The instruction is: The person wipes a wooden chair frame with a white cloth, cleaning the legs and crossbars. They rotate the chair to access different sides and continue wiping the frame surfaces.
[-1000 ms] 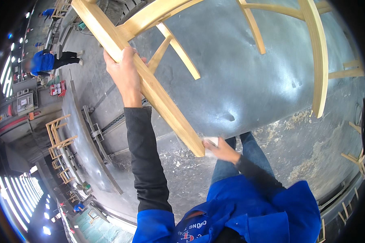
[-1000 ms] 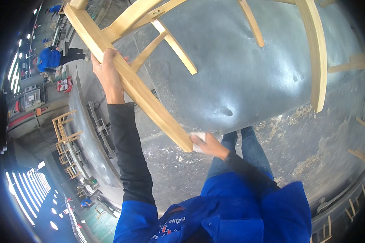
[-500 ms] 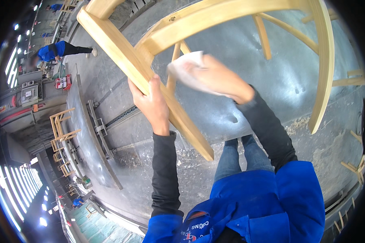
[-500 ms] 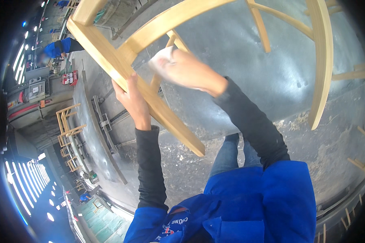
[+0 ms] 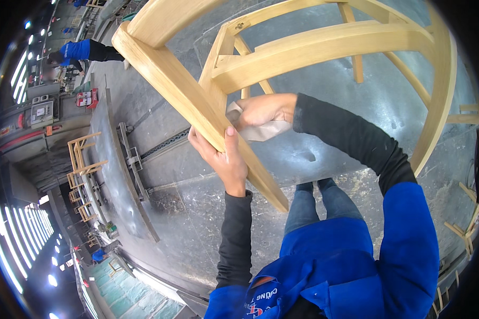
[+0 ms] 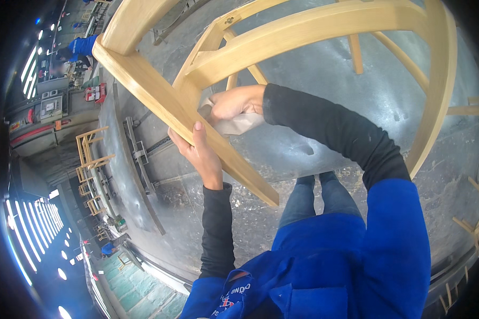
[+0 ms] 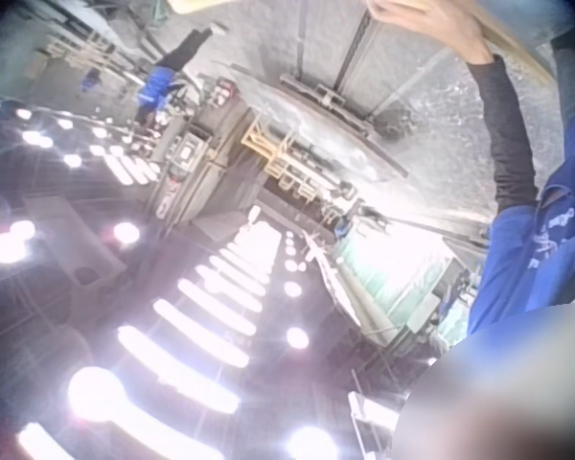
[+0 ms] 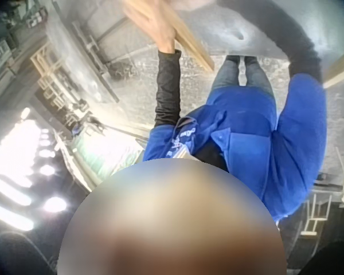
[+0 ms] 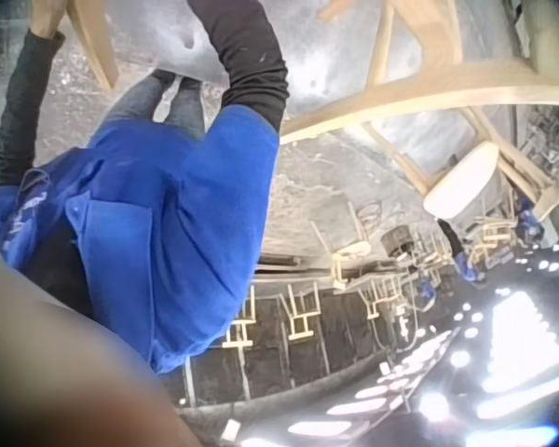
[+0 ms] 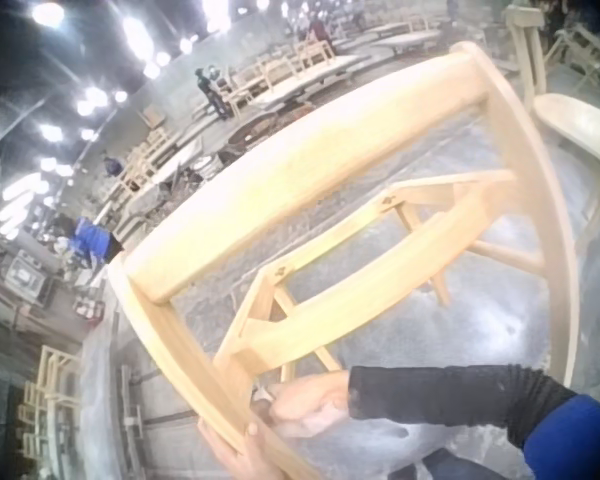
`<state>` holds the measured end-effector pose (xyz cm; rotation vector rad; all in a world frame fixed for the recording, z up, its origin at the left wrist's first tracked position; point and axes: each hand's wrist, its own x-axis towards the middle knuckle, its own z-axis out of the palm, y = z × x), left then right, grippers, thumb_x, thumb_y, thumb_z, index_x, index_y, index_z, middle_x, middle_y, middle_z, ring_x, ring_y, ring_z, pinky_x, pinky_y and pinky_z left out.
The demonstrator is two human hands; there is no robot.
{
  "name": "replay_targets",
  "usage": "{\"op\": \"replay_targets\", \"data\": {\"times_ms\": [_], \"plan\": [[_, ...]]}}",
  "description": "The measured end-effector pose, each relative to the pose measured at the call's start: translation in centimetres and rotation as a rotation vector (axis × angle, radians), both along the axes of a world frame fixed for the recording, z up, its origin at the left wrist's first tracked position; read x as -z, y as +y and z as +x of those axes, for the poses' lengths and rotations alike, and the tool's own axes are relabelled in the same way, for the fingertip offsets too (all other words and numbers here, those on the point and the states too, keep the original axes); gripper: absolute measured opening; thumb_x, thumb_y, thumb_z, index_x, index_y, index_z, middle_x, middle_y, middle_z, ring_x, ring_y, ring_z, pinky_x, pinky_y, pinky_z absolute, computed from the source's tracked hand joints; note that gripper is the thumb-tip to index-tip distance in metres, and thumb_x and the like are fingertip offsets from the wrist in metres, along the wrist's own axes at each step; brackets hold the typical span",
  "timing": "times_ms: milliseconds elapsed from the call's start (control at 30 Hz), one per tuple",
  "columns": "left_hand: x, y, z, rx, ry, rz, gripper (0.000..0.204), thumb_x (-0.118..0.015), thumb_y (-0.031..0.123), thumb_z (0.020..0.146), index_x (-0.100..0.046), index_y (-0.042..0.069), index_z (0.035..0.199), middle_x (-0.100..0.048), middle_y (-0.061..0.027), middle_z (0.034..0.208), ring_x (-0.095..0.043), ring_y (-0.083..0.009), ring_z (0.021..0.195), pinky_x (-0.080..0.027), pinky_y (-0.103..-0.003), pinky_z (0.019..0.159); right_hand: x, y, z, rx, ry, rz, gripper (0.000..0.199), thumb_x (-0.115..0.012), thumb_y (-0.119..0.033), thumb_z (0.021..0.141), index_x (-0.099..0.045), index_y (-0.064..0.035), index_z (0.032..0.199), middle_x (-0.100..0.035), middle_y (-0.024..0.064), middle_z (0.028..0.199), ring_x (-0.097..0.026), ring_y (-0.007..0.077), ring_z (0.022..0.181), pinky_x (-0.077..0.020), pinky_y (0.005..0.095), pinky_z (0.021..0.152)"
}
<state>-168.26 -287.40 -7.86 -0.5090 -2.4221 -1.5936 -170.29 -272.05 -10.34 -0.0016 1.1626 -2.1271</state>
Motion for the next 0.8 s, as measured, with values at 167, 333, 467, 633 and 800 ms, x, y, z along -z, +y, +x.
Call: {"op": "replay_targets", "data": {"times_ms": [167, 333, 467, 633, 800], "plan": [[0.1, -0.5, 0.7, 0.013, -0.048, 0.041, 0.061, -0.066, 0.034, 0.083, -0.044, -0.003, 0.126, -0.040, -0.0180, 0.121, -0.042, -0.0328, 0.115, -0.031, -0.045, 0.101, -0.5, 0.1, 1.9, 0.082, 0.103, 0.025, 0.033, -0.056, -0.014, 0.094, -0.054, 0.0013, 0.123, -0.062, 0.0119, 0.112, -0.062, 0.0181, 0.099, -0.0509, 0.0291, 0.079], [0.4, -0.7, 1.1, 0.001, -0.059, 0.060, 0.065, -0.068, 0.034, 0.079, -0.043, -0.002, 0.127, -0.040, -0.0179, 0.120, -0.042, -0.0338, 0.116, -0.031, -0.046, 0.101, -1.1, -0.2, 3.3, 0.209, 0.225, -0.001, 0.034, -0.058, -0.021, 0.095, -0.058, 0.0022, 0.120, -0.064, 0.0108, 0.113, -0.060, 0.0164, 0.101, -0.0478, 0.0301, 0.084], [0.5, -0.8, 1.1, 0.006, -0.052, 0.036, 0.067, -0.068, 0.030, 0.076, -0.042, -0.003, 0.128, -0.041, -0.0178, 0.120, -0.042, -0.0340, 0.115, -0.031, -0.045, 0.100, -1.3, -0.6, 3.5, 0.313, 0.279, -0.110, 0.033, -0.059, -0.021, 0.095, -0.059, 0.0020, 0.118, -0.064, 0.0112, 0.111, -0.060, 0.0165, 0.099, -0.0479, 0.0302, 0.084], [0.5, -0.6, 1.3, 0.022, -0.070, 0.089, 0.064, -0.067, 0.023, 0.074, -0.042, -0.004, 0.126, -0.042, -0.0176, 0.117, -0.043, -0.0331, 0.112, -0.032, -0.043, 0.100, -0.3, -0.3, 4.6, 0.368, 0.256, 0.143, 0.033, -0.058, -0.022, 0.095, -0.059, 0.0025, 0.117, -0.065, 0.0106, 0.108, -0.060, 0.0157, 0.097, -0.0481, 0.0301, 0.083], [0.5, -0.6, 0.9, 0.023, -0.072, 0.092, 0.063, -0.065, 0.016, 0.072, -0.041, -0.005, 0.127, -0.044, -0.0167, 0.114, -0.045, -0.0310, 0.109, -0.034, -0.041, 0.098, -0.1, -0.2, 6.2, 0.479, 0.406, -0.018, 0.031, -0.056, -0.022, 0.096, -0.060, 0.0016, 0.116, -0.066, 0.0091, 0.102, -0.059, 0.0139, 0.092, -0.0478, 0.0295, 0.080]]}}
